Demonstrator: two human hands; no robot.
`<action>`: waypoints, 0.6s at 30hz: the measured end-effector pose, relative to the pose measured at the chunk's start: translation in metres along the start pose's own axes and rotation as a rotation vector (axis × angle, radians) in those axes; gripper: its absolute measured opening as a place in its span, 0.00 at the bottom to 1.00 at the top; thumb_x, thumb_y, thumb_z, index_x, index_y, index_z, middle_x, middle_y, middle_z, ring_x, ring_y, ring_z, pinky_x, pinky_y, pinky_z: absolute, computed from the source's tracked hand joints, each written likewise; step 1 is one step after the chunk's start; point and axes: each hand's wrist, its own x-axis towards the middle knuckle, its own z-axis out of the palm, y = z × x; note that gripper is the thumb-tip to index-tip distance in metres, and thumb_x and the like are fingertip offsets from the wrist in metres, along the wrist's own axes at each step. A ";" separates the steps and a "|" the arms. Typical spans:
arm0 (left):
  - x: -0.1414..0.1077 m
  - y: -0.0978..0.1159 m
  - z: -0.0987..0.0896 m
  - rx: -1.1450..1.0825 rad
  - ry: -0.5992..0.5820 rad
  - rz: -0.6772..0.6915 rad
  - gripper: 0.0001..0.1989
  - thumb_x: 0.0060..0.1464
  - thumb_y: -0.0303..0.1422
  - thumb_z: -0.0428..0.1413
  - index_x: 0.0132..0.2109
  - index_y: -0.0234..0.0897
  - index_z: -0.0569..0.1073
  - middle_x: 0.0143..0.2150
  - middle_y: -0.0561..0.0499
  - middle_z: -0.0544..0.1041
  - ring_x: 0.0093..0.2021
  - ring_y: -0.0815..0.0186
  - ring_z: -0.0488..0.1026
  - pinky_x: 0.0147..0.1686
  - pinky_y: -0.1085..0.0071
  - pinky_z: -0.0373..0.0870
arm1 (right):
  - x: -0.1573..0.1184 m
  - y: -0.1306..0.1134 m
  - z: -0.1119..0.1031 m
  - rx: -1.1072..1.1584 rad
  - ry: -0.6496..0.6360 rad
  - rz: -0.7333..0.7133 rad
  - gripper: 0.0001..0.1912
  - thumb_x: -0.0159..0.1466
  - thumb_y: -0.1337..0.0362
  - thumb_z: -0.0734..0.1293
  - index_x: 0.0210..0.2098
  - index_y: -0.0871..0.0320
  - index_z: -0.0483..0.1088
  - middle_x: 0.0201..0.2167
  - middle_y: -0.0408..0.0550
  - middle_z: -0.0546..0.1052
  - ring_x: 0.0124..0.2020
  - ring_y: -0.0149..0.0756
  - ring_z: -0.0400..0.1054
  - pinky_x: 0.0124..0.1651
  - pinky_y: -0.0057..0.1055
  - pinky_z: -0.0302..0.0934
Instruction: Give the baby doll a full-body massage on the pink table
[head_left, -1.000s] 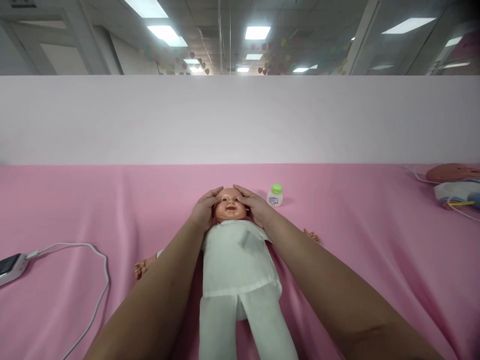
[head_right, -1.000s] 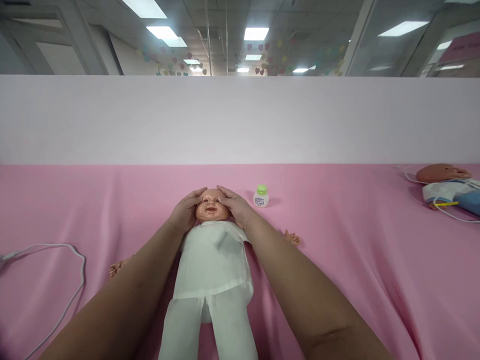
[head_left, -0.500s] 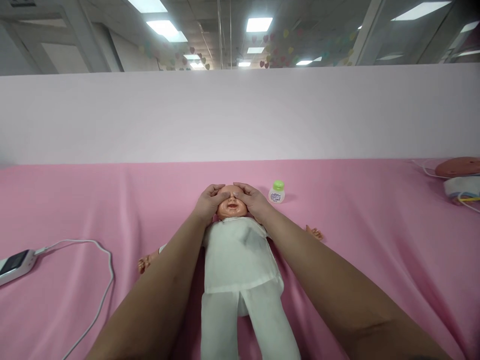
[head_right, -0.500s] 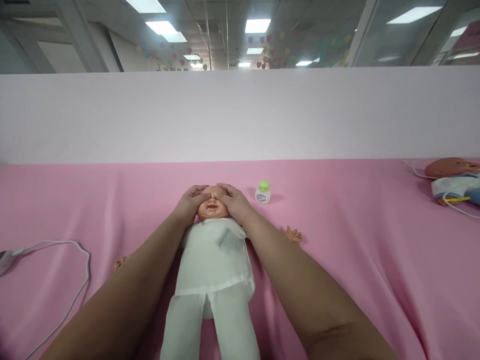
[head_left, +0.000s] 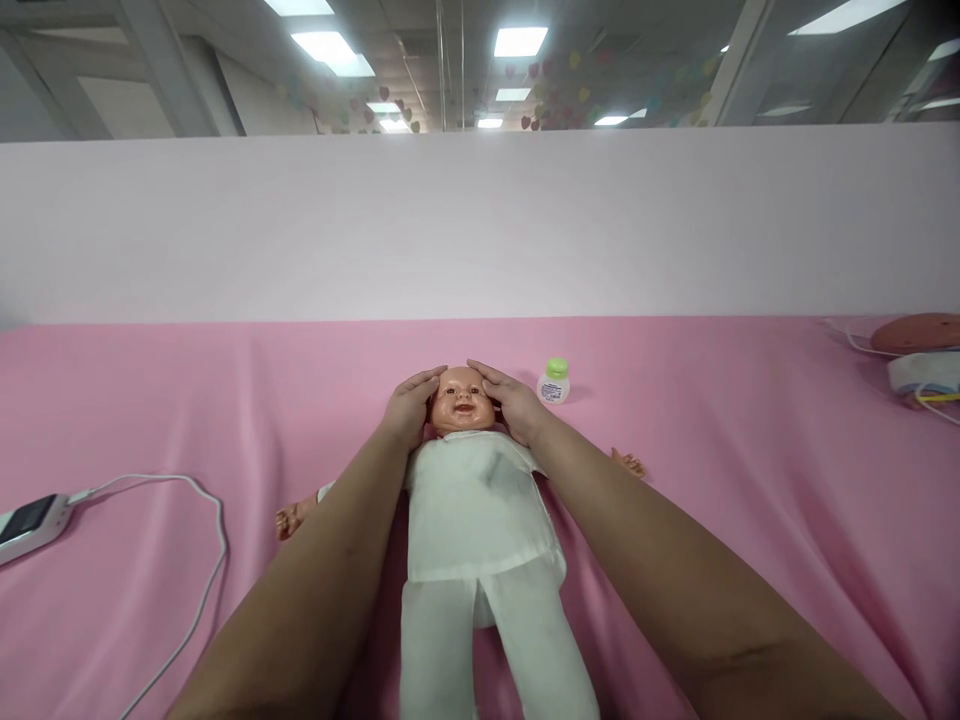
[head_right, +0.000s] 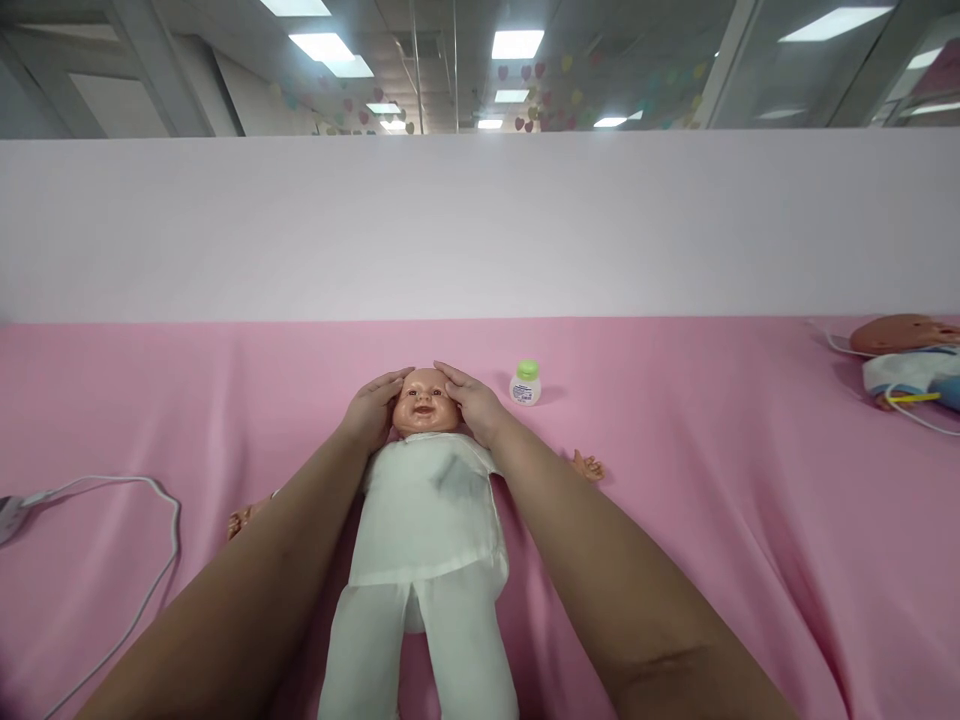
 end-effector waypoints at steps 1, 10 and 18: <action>-0.001 0.000 -0.001 -0.027 -0.010 -0.018 0.19 0.51 0.31 0.66 0.51 0.33 0.80 0.46 0.39 0.83 0.44 0.53 0.81 0.46 0.55 0.80 | 0.000 0.000 -0.003 0.001 -0.016 0.010 0.28 0.64 0.65 0.68 0.63 0.47 0.72 0.64 0.44 0.74 0.62 0.43 0.71 0.67 0.47 0.64; -0.008 0.004 0.002 -0.003 -0.112 -0.005 0.30 0.44 0.32 0.73 0.54 0.33 0.78 0.48 0.39 0.82 0.46 0.53 0.81 0.50 0.54 0.79 | -0.003 0.000 -0.005 -0.016 -0.053 -0.031 0.30 0.62 0.61 0.74 0.63 0.47 0.72 0.62 0.45 0.76 0.61 0.44 0.71 0.67 0.46 0.65; -0.009 0.018 0.002 0.152 -0.187 -0.072 0.32 0.43 0.34 0.76 0.54 0.35 0.74 0.48 0.37 0.81 0.45 0.49 0.82 0.47 0.51 0.80 | -0.007 -0.009 0.000 -0.063 -0.070 0.008 0.36 0.57 0.63 0.79 0.64 0.50 0.71 0.62 0.50 0.76 0.57 0.49 0.75 0.64 0.50 0.68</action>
